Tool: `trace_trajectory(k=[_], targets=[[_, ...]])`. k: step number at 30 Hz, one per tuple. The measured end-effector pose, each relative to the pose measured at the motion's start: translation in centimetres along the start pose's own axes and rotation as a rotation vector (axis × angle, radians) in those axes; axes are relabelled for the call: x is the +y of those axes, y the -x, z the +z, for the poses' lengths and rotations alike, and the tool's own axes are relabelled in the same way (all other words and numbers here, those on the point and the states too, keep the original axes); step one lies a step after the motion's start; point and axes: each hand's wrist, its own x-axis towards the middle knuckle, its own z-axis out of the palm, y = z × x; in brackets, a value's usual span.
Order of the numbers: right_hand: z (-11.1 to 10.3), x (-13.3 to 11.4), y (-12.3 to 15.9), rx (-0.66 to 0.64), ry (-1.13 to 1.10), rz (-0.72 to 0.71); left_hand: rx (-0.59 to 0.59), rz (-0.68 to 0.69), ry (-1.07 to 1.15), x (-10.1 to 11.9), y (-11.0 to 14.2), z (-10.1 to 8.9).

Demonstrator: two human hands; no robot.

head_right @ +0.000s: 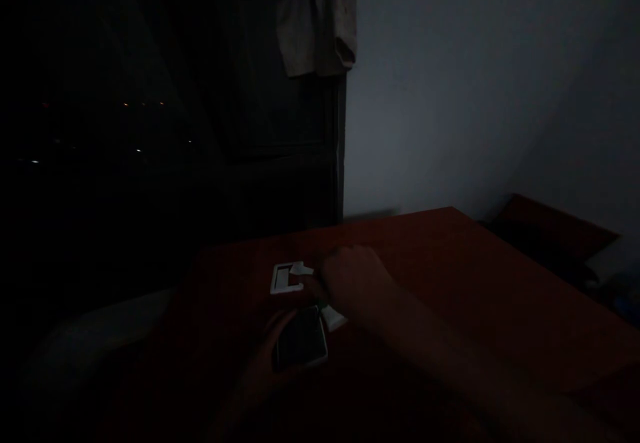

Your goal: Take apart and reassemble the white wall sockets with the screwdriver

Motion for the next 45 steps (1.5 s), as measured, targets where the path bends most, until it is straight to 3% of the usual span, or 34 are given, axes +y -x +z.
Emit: trace_trajectory(k=[7, 9, 12, 14, 22, 24, 28, 31, 35, 37, 41, 43, 45], targets=[[-1.8, 1.3, 0.5, -0.103, -0.331, -0.386, -0.001, -0.002, -0.021, 0.1, 0.0, 0.0], [-1.7, 1.3, 0.4, -0.107, -0.310, -0.353, -0.010, 0.002, -0.022, 0.0, 0.0, 0.0], [-1.0, 0.7, -0.1, -0.050, -0.080, -0.120, -0.019, -0.012, -0.044, -0.4, 0.0, -0.1], [-0.5, 0.5, -0.4, -0.031, -0.006, -0.080, -0.012, -0.011, -0.055, -0.4, 0.1, -0.2], [-1.2, 1.1, 0.8, -0.103, -0.443, -0.481, 0.014, 0.011, 0.000, 0.5, -0.1, -0.1], [-1.1, 0.7, 1.0, -0.091, -0.410, -0.435, 0.021, 0.022, -0.023, 0.1, -0.1, -0.1], [-0.2, -0.3, 0.6, 0.012, -0.088, -0.130, 0.014, 0.032, -0.082, -0.6, 0.1, -0.3], [0.1, -0.3, 0.6, 0.032, -0.083, -0.182, 0.022, 0.019, -0.115, -0.5, 0.1, -0.4], [-0.5, 0.5, 1.1, -0.026, -0.298, -0.345, -0.002, -0.008, -0.098, -0.2, 0.0, -0.5], [-0.6, 0.5, 1.2, -0.032, -0.302, -0.321, -0.007, -0.010, -0.061, -0.3, 0.1, -0.5], [-0.2, -0.1, 0.9, 0.052, -0.065, -0.074, -0.018, 0.012, -0.042, -0.5, 0.2, -0.5], [-0.1, -0.1, 0.8, 0.043, -0.063, -0.100, -0.009, -0.008, -0.071, -0.7, 0.3, -0.4], [-0.2, 0.1, 0.9, 0.030, -0.170, -0.221, -0.004, -0.024, -0.095, -0.9, 0.3, -0.4]])
